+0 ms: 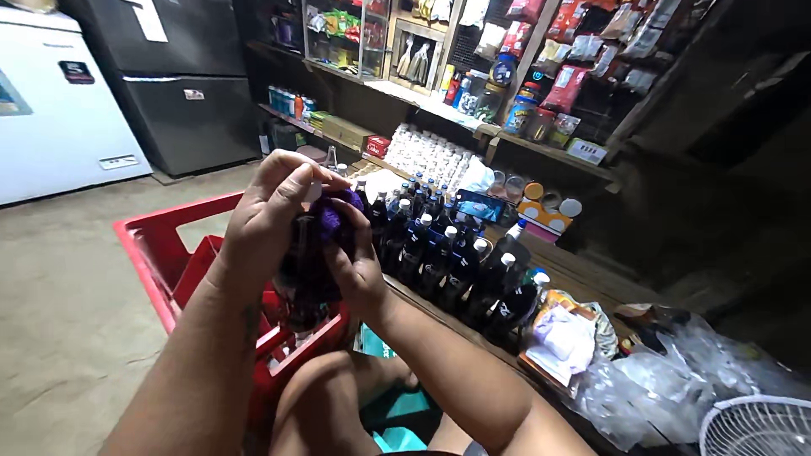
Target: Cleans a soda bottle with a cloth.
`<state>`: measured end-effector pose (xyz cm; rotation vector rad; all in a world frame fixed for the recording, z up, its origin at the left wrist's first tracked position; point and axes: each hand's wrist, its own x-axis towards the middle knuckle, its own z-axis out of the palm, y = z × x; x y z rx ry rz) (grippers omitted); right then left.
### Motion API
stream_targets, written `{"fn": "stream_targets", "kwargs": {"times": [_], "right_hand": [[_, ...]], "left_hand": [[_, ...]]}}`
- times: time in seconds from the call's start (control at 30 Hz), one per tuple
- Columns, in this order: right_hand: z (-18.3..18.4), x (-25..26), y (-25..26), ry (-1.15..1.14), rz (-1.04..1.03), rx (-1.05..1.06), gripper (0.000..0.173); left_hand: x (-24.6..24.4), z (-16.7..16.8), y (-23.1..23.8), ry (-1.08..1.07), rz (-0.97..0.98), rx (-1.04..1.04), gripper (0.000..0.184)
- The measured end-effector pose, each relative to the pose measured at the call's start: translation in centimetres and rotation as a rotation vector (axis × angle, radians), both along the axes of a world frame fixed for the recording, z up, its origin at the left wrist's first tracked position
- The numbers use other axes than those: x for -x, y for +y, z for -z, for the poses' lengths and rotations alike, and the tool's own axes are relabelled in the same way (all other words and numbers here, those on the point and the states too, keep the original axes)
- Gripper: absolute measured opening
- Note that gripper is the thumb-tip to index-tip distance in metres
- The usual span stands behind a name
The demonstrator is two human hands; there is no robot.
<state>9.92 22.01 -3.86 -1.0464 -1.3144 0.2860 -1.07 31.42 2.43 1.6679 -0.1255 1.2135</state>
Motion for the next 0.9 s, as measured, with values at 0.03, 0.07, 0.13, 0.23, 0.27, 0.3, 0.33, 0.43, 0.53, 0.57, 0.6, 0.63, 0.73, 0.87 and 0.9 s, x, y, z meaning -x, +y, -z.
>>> {"fn": "stream_targets", "kwargs": {"times": [0.03, 0.07, 0.13, 0.23, 0.27, 0.3, 0.33, 0.43, 0.53, 0.57, 0.6, 0.63, 0.73, 0.87, 0.9], "right_hand": [[0.6, -0.1, 0.0, 0.003, 0.008, 0.017, 0.061], [1.3, -0.2, 0.0, 0.006, 0.013, 0.041, 0.062], [3.0, -0.3, -0.2, 0.024, 0.012, 0.097, 0.063], [5.9, -0.1, -0.5, 0.072, 0.006, 0.159, 0.061], [6.8, 0.0, -0.7, 0.073, 0.014, 0.179, 0.060], [7.7, 0.1, -1.0, 0.064, 0.024, 0.204, 0.059], [8.3, 0.2, -1.4, 0.054, 0.029, 0.238, 0.059], [10.4, 0.4, -2.1, 0.024, 0.042, 0.280, 0.059], [11.6, 0.6, -2.6, -0.005, 0.058, 0.323, 0.065], [11.8, 0.6, -2.7, -0.015, 0.068, 0.325, 0.065], [12.0, 0.7, -2.8, -0.015, 0.078, 0.320, 0.064], [12.2, 0.8, -2.8, -0.017, 0.091, 0.310, 0.063], [12.8, 1.2, -3.3, -0.028, 0.142, 0.288, 0.061], [13.8, 1.2, -3.7, -0.160, 0.262, 0.216, 0.056], [13.8, 1.2, -3.7, -0.185, 0.278, 0.180, 0.056]], "left_hand": [[0.0, 0.0, 0.0, -0.001, -0.001, 0.002, 0.027], [0.0, -0.1, 0.0, 0.005, -0.010, 0.004, 0.027], [0.1, 0.0, 0.2, 0.006, -0.020, 0.019, 0.027], [0.1, 0.1, 0.7, -0.006, -0.007, 0.035, 0.027], [0.1, 0.1, 0.8, -0.009, 0.002, 0.033, 0.027], [0.1, 0.1, 0.8, -0.011, 0.004, 0.027, 0.026], [0.1, 0.1, 0.8, -0.010, 0.004, 0.021, 0.026], [0.0, 0.2, 0.6, 0.003, -0.006, 0.018, 0.025], [0.0, 0.2, 0.4, 0.009, -0.008, 0.032, 0.025], [0.0, 0.2, 0.5, 0.004, -0.007, 0.038, 0.025], [0.0, 0.2, 0.5, -0.004, -0.003, 0.049, 0.024], [0.0, 0.2, 0.5, -0.010, -0.003, 0.056, 0.024], [0.0, 0.3, 0.8, -0.010, -0.009, 0.054, 0.023], [-0.2, -0.1, 0.5, -0.020, -0.031, 0.045, 0.023], [-0.2, -0.2, 0.3, -0.024, -0.025, 0.055, 0.023]]}}
